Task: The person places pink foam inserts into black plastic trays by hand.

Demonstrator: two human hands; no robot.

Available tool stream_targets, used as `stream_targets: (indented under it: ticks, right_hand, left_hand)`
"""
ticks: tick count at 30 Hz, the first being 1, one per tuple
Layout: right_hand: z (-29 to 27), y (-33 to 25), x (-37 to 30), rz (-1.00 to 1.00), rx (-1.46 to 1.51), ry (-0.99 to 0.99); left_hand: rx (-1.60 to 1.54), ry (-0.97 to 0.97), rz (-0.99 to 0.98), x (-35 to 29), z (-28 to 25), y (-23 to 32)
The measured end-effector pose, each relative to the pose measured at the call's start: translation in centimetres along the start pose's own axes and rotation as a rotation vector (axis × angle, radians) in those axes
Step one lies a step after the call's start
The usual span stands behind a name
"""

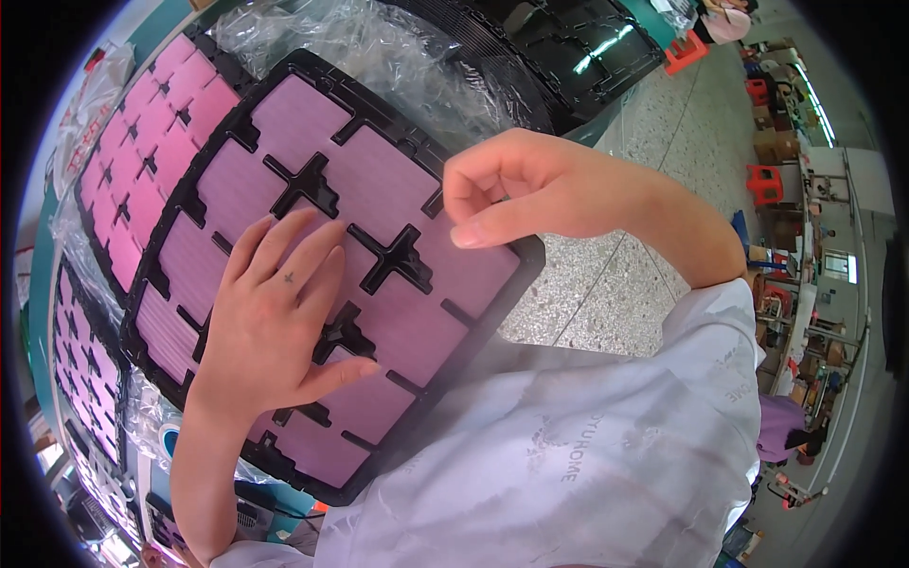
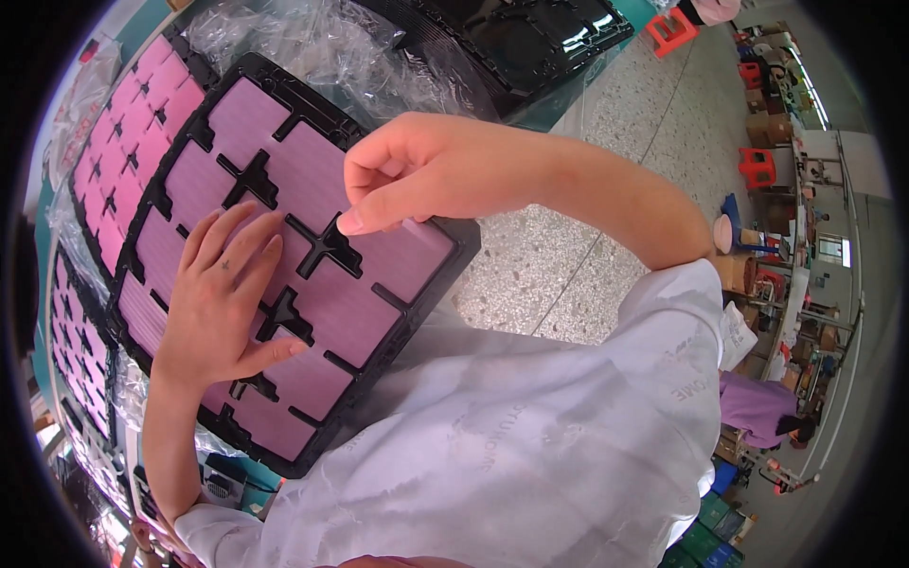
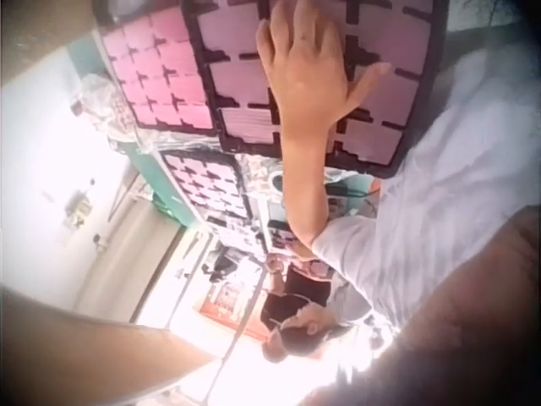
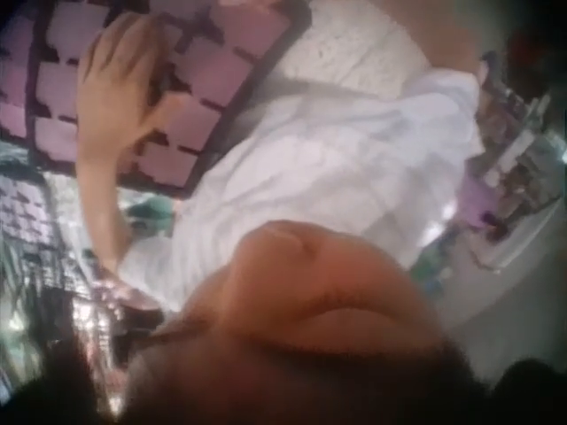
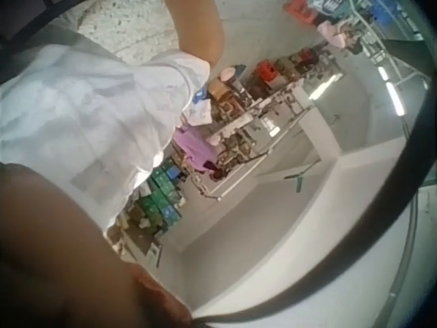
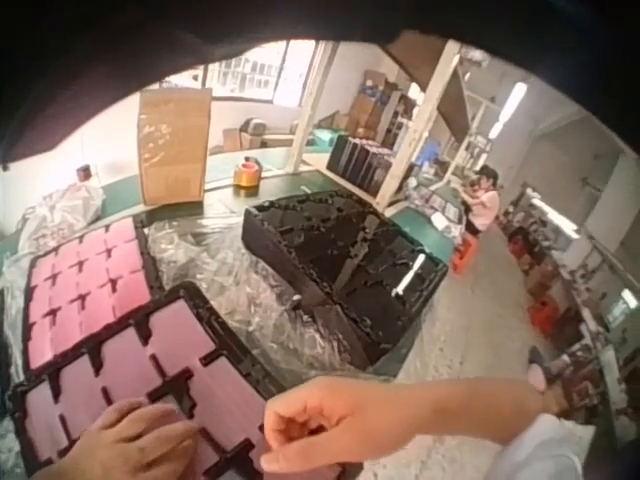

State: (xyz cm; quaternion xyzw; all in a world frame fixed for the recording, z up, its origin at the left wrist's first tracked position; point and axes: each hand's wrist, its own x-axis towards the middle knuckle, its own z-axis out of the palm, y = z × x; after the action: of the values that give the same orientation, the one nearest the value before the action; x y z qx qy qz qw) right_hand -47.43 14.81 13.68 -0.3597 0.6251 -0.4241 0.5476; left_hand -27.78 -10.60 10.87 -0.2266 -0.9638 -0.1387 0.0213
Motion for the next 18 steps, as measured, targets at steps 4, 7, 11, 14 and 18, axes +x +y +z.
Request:
stream_targets:
  ticks: [4, 7, 11, 14, 18]
  right_hand:
    - [0.3, -0.7, 0.5, 0.137, -0.030, 0.023]
    - [0.9, 0.0, 0.3, 0.124, -0.080, 0.047]
    - [2.9, 1.1, -0.6, -0.042, -0.438, 0.256]
    - [3.9, 3.0, -1.2, -0.161, -0.639, 0.377]
    - [5.2, 4.4, -1.8, -0.301, -0.737, 0.541]
  left_hand:
    - [-0.013, 0.037, 0.031, 0.9, 0.2, -0.7]
    - [-0.024, 0.031, 0.054, 1.3, 0.3, -0.9]
    - [-0.025, 0.026, 0.072, 1.6, 0.4, -1.3]
    - [-0.010, 0.020, 0.103, 2.0, 0.8, -1.6]
    - [-0.026, 0.024, 0.132, 2.5, 0.9, -1.9]
